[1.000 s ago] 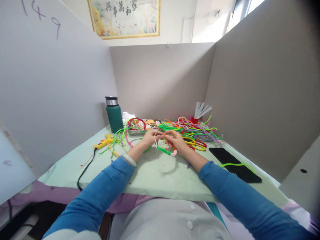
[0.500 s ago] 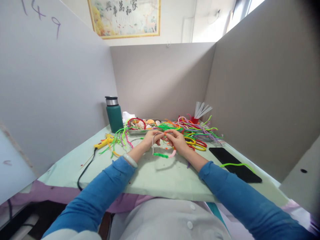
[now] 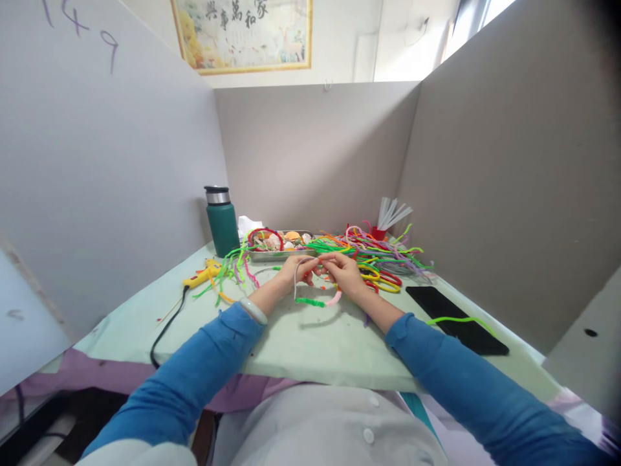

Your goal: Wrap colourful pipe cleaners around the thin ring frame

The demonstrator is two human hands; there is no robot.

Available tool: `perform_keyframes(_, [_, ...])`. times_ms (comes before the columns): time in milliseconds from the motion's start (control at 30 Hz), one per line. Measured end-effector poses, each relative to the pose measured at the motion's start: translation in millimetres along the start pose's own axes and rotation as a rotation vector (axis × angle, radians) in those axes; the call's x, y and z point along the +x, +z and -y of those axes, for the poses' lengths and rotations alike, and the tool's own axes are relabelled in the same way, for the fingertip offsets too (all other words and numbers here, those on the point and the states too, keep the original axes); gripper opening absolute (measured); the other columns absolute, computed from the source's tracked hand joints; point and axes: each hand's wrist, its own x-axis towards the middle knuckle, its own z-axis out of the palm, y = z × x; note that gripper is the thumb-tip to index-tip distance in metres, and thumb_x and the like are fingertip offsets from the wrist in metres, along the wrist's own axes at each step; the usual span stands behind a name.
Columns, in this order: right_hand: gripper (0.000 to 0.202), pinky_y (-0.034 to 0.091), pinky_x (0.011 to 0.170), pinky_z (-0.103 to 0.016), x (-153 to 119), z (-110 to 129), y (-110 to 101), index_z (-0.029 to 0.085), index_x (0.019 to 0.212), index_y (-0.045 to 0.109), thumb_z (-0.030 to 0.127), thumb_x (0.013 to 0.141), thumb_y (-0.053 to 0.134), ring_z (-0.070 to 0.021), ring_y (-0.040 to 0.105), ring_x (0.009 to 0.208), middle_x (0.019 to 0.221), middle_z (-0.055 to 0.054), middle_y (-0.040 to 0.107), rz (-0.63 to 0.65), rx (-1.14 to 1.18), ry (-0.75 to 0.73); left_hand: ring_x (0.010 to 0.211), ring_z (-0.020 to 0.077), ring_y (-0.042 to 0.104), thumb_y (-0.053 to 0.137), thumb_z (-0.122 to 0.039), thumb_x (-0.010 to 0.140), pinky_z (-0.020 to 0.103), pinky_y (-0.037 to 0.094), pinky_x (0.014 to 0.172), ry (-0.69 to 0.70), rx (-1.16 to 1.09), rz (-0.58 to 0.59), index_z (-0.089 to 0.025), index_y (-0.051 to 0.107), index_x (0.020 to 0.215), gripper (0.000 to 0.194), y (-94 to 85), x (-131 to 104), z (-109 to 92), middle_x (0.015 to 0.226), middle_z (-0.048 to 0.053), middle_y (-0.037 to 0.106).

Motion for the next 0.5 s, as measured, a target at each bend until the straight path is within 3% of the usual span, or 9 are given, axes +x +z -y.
perform_keyframes(167, [0.022,0.032,0.041,-0.022,-3,0,2,0.021,0.088,0.060,0.037,0.077,0.050,-0.0088,0.041,0.042,0.062,0.001,0.059,-0.007,-0.130,-0.063,0.050,0.0071,0.047,0.057,-0.047,0.071,0.020,0.043,0.047,-0.035,-0.023,0.013,-0.009,0.060,0.071,0.038,0.9,4,2,0.064,0.003,0.054])
perform_keyframes(500, [0.026,0.031,0.038,-0.021,-2,7,1,0.021,0.091,0.051,0.041,0.075,0.053,-0.0080,0.041,0.039,0.059,0.003,0.057,0.047,-0.027,0.029,0.048,0.0056,0.047,0.049,-0.052,0.076,0.018,0.043,0.046,-0.021,0.047,0.055,-0.009,0.058,0.078,0.043,-5.6,10,11,0.068,0.004,0.057])
